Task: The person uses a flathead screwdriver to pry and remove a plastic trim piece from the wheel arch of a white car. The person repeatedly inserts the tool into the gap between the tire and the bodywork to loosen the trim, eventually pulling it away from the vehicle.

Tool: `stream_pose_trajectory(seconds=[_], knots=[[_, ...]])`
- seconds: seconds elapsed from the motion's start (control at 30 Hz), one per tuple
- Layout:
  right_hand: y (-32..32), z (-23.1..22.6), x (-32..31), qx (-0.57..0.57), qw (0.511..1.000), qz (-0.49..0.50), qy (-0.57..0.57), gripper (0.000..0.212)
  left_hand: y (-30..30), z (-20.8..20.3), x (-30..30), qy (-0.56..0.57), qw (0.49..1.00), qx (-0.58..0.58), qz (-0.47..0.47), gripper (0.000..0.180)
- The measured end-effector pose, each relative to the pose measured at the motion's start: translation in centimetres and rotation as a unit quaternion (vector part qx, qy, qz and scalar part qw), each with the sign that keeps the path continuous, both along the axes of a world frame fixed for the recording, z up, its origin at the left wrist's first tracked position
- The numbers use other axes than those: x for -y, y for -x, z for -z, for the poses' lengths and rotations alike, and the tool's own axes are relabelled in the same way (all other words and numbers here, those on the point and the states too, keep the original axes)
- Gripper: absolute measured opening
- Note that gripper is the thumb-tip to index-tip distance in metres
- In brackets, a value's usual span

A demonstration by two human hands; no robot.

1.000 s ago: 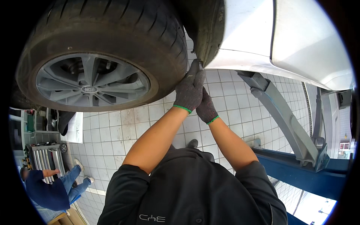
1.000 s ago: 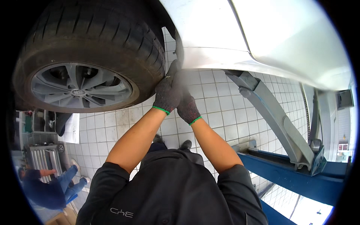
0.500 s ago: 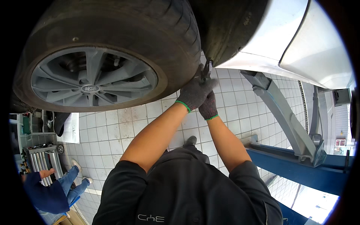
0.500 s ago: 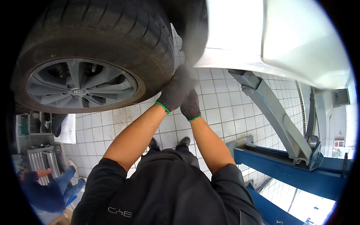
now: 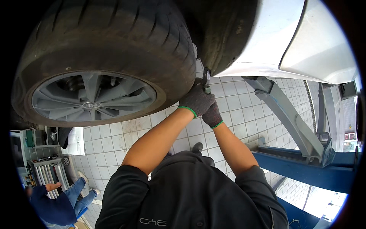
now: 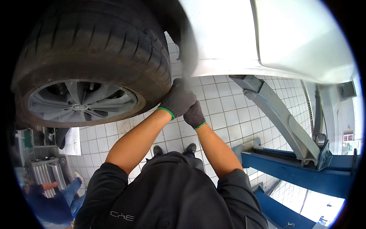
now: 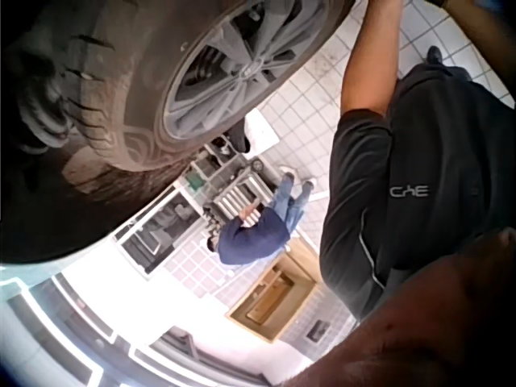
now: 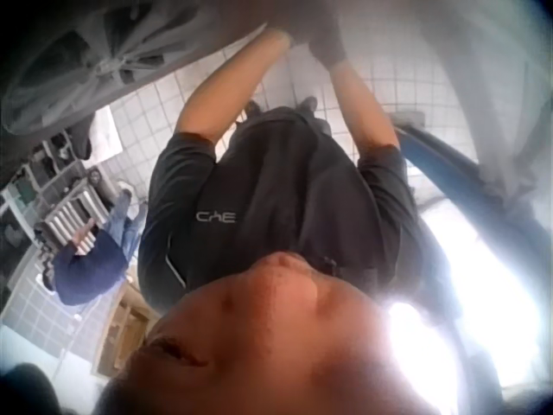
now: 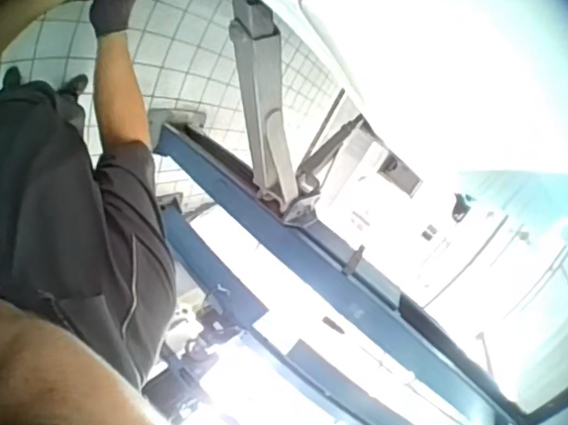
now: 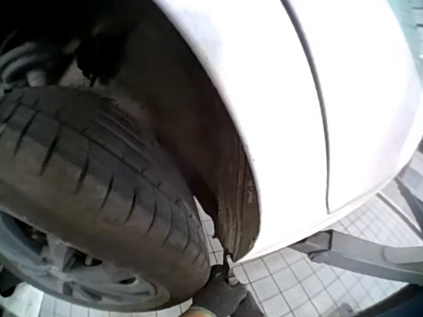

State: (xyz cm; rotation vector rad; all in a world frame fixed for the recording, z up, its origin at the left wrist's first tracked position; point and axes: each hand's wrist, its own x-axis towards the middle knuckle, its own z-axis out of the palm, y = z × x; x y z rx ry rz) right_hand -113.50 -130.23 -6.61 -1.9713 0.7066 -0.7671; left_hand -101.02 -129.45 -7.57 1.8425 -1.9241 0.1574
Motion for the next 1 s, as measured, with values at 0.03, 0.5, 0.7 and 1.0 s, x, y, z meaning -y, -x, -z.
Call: stream_pose_trajectory(seconds=[0.03,0.5,0.7,1.0], knots=[[0.0,0.0,0.0,-0.009,1.000,0.005,0.024,0.037,0.1,0.1,0.2,0.007,0.999,0.032,0.007,0.013],[0.9,-1.4,-1.7,-0.084,0.995,0.027,0.051,0.032,0.1,-3.3,-1.5,-0.011,0.991,-0.085,0.106,0.011],[2.7,-6.3,-4.2,-0.005,0.965,0.054,-0.257,0.028,0.6,-8.2,-2.7,-0.186,0.935,-0.287,0.089,0.023],[4.2,-2.2,-2.7,-0.025,0.999,-0.003,-0.046,0.030,0.9,-14.4,-4.1,-0.264,0.890,-0.368,-0.042,0.036]])
